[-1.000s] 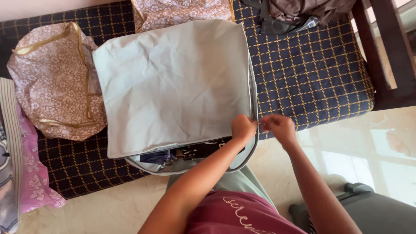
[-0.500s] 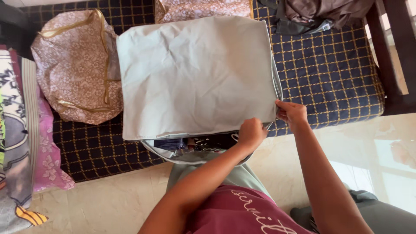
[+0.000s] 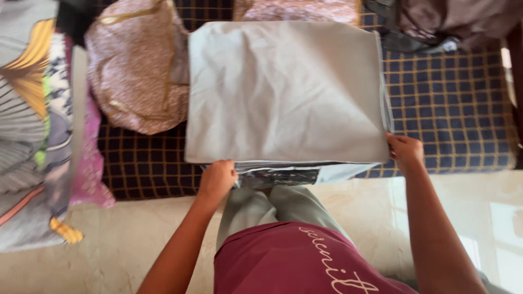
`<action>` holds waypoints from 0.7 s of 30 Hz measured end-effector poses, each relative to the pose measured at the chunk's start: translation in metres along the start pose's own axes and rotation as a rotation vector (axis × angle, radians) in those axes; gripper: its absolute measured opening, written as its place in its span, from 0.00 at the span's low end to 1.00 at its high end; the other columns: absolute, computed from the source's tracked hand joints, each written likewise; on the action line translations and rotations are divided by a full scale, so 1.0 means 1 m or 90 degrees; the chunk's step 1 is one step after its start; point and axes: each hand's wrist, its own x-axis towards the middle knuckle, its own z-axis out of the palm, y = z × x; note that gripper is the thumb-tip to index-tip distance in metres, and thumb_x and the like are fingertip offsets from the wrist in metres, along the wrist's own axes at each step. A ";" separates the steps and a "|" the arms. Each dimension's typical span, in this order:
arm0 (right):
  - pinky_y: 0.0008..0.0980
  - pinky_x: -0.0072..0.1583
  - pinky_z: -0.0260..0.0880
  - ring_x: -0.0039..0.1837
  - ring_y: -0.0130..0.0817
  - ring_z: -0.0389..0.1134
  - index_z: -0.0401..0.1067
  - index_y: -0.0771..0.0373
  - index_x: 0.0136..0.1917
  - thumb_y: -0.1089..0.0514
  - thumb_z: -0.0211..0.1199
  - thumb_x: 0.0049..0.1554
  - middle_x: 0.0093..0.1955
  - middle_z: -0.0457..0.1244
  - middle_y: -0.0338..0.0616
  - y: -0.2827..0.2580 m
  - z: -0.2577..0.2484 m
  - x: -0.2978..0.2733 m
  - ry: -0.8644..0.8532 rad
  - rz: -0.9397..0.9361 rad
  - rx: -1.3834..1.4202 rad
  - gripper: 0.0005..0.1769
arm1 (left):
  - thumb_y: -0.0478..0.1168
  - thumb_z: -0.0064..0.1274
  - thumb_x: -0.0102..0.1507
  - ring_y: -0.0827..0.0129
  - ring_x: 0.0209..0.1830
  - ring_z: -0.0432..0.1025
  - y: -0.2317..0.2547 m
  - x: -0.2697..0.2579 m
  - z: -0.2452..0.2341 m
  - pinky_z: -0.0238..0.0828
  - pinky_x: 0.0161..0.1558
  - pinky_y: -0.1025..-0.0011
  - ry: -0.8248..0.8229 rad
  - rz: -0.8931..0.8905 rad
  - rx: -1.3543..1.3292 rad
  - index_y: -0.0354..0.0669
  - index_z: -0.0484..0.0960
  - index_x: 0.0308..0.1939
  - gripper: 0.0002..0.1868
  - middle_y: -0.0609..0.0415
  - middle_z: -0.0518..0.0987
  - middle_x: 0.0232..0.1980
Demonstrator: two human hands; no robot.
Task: The person places folded clothes into a large blue fabric organizer, arranges them side-by-side, and then zips the organizer closed.
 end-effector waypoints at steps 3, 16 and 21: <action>0.36 0.49 0.74 0.46 0.34 0.70 0.79 0.63 0.56 0.47 0.71 0.58 0.47 0.70 0.46 0.000 0.004 0.005 0.058 -0.020 -0.132 0.20 | 0.39 0.54 0.61 0.47 0.39 0.78 -0.034 -0.017 -0.024 0.75 0.41 0.53 0.033 -0.098 0.042 0.38 0.81 0.36 0.08 0.41 0.82 0.38; 0.43 0.62 0.68 0.62 0.48 0.66 0.72 0.62 0.59 0.43 0.67 0.58 0.59 0.65 0.51 -0.068 0.282 -0.241 -0.395 -0.911 -0.473 0.24 | 0.38 0.56 0.62 0.53 0.37 0.76 -0.035 -0.044 -0.044 0.75 0.37 0.57 0.211 -0.086 -0.043 0.38 0.80 0.39 0.06 0.48 0.79 0.34; 0.38 0.51 0.73 0.51 0.42 0.68 0.71 0.62 0.48 0.62 0.66 0.50 0.48 0.64 0.46 -0.098 0.331 -0.300 -0.392 -1.097 -0.583 0.12 | 0.38 0.56 0.63 0.52 0.40 0.75 -0.032 -0.043 -0.052 0.74 0.41 0.57 0.237 -0.056 -0.094 0.38 0.80 0.38 0.06 0.48 0.80 0.37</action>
